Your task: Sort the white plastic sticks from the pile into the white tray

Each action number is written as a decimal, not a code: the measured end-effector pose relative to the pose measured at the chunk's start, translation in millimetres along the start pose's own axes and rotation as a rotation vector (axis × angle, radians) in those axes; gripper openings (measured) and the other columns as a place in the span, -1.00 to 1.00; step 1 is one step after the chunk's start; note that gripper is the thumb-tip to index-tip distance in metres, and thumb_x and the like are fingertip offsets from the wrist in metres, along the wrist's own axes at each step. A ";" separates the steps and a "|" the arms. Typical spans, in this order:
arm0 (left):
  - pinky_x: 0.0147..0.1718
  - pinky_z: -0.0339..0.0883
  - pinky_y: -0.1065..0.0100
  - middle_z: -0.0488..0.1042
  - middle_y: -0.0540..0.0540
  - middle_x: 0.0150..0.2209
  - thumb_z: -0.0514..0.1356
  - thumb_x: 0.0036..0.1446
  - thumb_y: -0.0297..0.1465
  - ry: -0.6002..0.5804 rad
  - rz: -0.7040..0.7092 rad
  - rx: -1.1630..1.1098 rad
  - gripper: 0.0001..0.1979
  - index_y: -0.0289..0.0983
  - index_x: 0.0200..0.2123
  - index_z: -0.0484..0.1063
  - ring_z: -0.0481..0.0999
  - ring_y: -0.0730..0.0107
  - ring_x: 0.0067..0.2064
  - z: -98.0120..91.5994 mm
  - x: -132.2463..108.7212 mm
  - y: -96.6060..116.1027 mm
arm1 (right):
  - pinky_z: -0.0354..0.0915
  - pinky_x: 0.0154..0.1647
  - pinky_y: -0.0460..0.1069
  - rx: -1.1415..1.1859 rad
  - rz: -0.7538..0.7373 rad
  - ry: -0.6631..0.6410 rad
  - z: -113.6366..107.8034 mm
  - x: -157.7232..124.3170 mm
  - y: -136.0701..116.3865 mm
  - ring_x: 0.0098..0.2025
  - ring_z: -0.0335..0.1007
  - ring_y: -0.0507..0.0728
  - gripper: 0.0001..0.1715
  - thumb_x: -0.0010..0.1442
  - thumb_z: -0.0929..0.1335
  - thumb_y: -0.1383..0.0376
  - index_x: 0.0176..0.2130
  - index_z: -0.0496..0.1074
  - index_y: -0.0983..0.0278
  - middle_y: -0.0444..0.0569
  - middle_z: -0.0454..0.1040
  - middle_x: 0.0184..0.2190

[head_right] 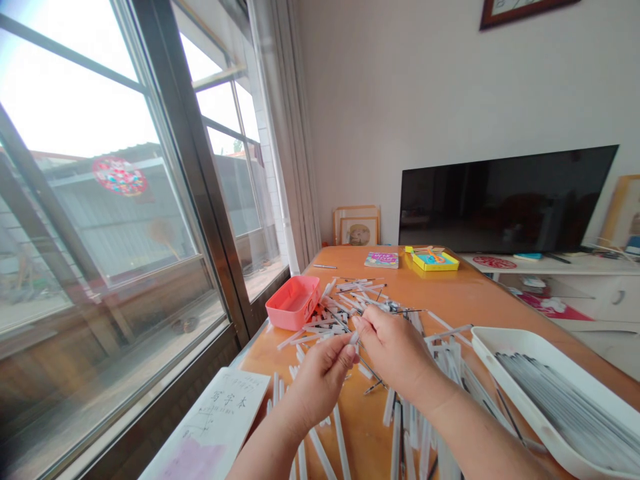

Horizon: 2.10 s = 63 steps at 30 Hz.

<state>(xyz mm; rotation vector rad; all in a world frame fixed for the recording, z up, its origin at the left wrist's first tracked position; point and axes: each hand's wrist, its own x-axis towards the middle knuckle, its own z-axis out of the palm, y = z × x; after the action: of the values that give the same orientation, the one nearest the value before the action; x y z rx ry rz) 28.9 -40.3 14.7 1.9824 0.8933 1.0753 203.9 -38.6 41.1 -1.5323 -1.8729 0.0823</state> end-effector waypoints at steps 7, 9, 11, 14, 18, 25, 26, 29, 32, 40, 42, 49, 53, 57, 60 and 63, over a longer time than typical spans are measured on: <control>-0.40 0.12 0.39 0.39 -0.01 -0.48 0.09 0.29 -0.20 0.046 -0.029 0.106 -0.70 -0.22 -0.39 0.46 0.32 0.37 -0.41 1.2 -2.0 -7.3 | 0.02 -0.44 -0.06 -0.038 0.048 0.041 1.3 -0.6 -1.3 -0.50 0.23 0.07 -0.52 0.34 0.18 -0.02 -0.49 0.17 0.19 -0.17 0.29 -0.63; -0.41 0.11 0.39 0.38 0.00 -0.50 0.11 0.28 -0.20 0.073 -0.031 0.099 -0.71 -0.22 -0.40 0.47 0.31 0.37 -0.42 2.7 -0.8 -10.7 | 0.03 -0.44 -0.07 -0.006 0.060 0.042 1.8 -0.7 -2.4 -0.50 0.22 0.07 -0.51 0.34 0.19 -0.04 -0.49 0.18 0.19 -0.18 0.30 -0.63; -0.39 0.14 0.38 0.42 -0.02 -0.47 0.12 0.27 -0.19 0.111 -0.052 0.035 -0.71 -0.23 -0.37 0.50 0.33 0.37 -0.40 3.3 1.8 -15.8 | 0.06 -0.45 -0.07 0.082 0.066 0.019 0.6 0.8 0.0 -0.50 0.24 0.06 -0.49 0.34 0.17 -0.06 -0.49 0.21 0.20 -0.18 0.32 -0.62; -0.33 0.21 0.36 0.49 -0.07 -0.40 0.14 0.25 -0.16 0.245 -0.120 -0.121 -0.70 -0.26 -0.29 0.53 0.39 0.34 -0.35 0.2 7.6 -26.0 | 0.10 -0.45 -0.08 0.185 0.107 -0.004 -2.6 6.1 13.5 -0.51 0.27 0.05 -0.47 0.35 0.15 -0.07 -0.45 0.30 0.20 -0.18 0.38 -0.59; -0.33 0.25 0.35 0.53 -0.11 -0.39 0.23 0.15 -0.10 0.452 -0.259 -0.304 -0.64 -0.31 -0.25 0.53 0.43 0.34 -0.35 -8.3 13.8 -37.8 | 0.14 -0.44 -0.07 0.162 0.187 -0.024 -0.2 14.4 45.1 -0.45 0.35 0.08 -0.61 0.29 0.22 0.02 -0.35 0.41 0.22 -0.14 0.49 -0.52; -0.42 0.19 0.41 0.54 -0.10 -0.38 0.32 -0.01 0.00 0.653 -0.394 -0.481 -0.52 -0.31 -0.25 0.53 0.43 0.41 -0.40 -20.5 15.4 -42.6 | 0.13 -0.41 -0.08 0.039 0.211 -0.067 14.3 15.9 73.0 -0.42 0.41 0.09 -0.76 0.21 0.25 0.23 -0.22 0.49 0.19 -0.12 0.56 -0.44; -0.42 0.19 0.41 0.54 -0.10 -0.38 0.33 -0.04 0.01 0.675 -0.403 -0.502 -0.51 -0.31 -0.25 0.53 0.42 0.41 -0.40 -22.1 15.4 -42.4 | 0.11 -0.41 -0.08 0.015 0.215 -0.076 14.9 15.8 71.9 -0.42 0.41 0.09 -0.76 0.20 0.26 0.24 -0.22 0.49 0.18 -0.11 0.57 -0.43; -0.42 0.19 0.40 0.55 -0.11 -0.36 0.36 -0.12 0.04 0.722 -0.422 -0.562 -0.45 -0.31 -0.26 0.52 0.41 0.43 -0.41 -26.0 15.3 -41.2 | 0.10 -0.40 -0.09 -0.028 0.211 -0.113 14.6 17.3 63.9 -0.38 0.42 0.10 -0.78 0.17 0.29 0.25 -0.24 0.52 0.17 -0.10 0.59 -0.38; -0.43 0.19 0.40 0.54 -0.10 -0.40 0.38 -0.18 0.06 0.751 -0.431 -0.597 -0.43 -0.31 -0.30 0.51 0.41 0.44 -0.43 -27.9 14.9 -40.6 | 0.10 -0.37 -0.08 -0.043 0.184 -0.164 13.9 20.7 53.7 -0.36 0.41 0.10 -0.81 0.15 0.30 0.27 -0.31 0.53 0.17 -0.11 0.58 -0.40; -0.46 0.18 0.43 0.50 -0.06 -0.43 0.41 -0.17 0.00 0.813 -0.433 -0.688 -0.49 -0.31 -0.34 0.47 0.37 0.49 -0.47 -29.4 16.4 -44.5 | 0.04 -0.37 -0.07 -0.164 0.138 -0.320 23.0 29.4 47.0 -0.36 0.38 0.10 -0.82 0.09 0.29 0.34 -0.39 0.50 0.18 -0.12 0.53 -0.43; -0.47 0.17 0.44 0.50 -0.06 -0.43 0.40 -0.15 -0.01 0.823 -0.431 -0.704 -0.51 -0.31 -0.34 0.47 0.37 0.50 -0.46 -30.3 16.6 -44.4 | 0.02 -0.39 -0.07 -0.173 0.137 -0.340 27.1 29.4 49.4 -0.37 0.38 0.10 -0.82 0.07 0.30 0.35 -0.40 0.51 0.17 -0.13 0.52 -0.46; -0.48 0.14 0.47 0.46 -0.01 -0.45 0.38 -0.08 -0.08 0.837 -0.420 -0.750 -0.59 -0.30 -0.37 0.45 0.33 0.55 -0.48 -31.5 15.7 -41.7 | 0.01 -0.39 -0.07 -0.183 0.131 -0.393 41.3 24.5 49.3 -0.36 0.39 0.10 -0.80 0.09 0.32 0.31 -0.33 0.56 0.14 -0.12 0.56 -0.41; -0.45 0.17 0.46 0.49 -0.05 -0.41 0.38 -0.06 -0.10 0.853 -0.451 -0.764 -0.60 -0.30 -0.32 0.46 0.36 0.52 -0.44 -31.5 15.9 -43.1 | 0.04 -0.36 -0.06 -0.181 0.107 -0.419 50.1 26.2 42.4 -0.30 0.41 0.11 -0.78 0.07 0.33 0.36 -0.33 0.57 0.15 -0.11 0.58 -0.38; -0.43 0.19 0.47 0.52 -0.08 -0.37 0.37 -0.03 -0.13 0.868 -0.475 -0.777 -0.62 -0.30 -0.29 0.46 0.39 0.52 -0.42 -31.2 16.0 -43.3 | 0.09 -0.29 -0.06 -0.194 0.080 -0.436 60.8 30.6 34.6 -0.20 0.44 0.14 -0.75 0.06 0.33 0.38 -0.30 0.59 0.15 -0.08 0.61 -0.29; -0.44 0.19 0.48 0.50 -0.07 -0.39 0.37 0.00 -0.17 0.875 -0.466 -0.802 -0.66 -0.30 -0.29 0.46 0.38 0.53 -0.44 -30.5 16.1 -42.4 | 0.12 -0.25 -0.05 -0.202 0.061 -0.451 70.5 33.8 25.3 -0.17 0.46 0.16 -0.74 0.06 0.35 0.36 -0.27 0.60 0.13 -0.06 0.62 -0.26; -0.46 0.19 0.49 0.49 -0.05 -0.41 0.37 0.01 -0.19 0.878 -0.452 -0.817 -0.68 -0.30 -0.29 0.45 0.36 0.55 -0.46 -30.1 16.1 -41.6 | 0.13 -0.26 -0.05 -0.210 0.052 -0.452 82.0 36.3 13.3 -0.19 0.46 0.16 -0.77 0.11 0.35 0.31 -0.27 0.61 0.11 -0.06 0.62 -0.27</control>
<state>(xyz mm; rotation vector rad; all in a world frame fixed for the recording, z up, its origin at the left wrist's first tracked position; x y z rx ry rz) -0.7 1.9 -0.8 0.5690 1.0147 1.6885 168.2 27.7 -9.3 -1.8197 -2.2488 0.2851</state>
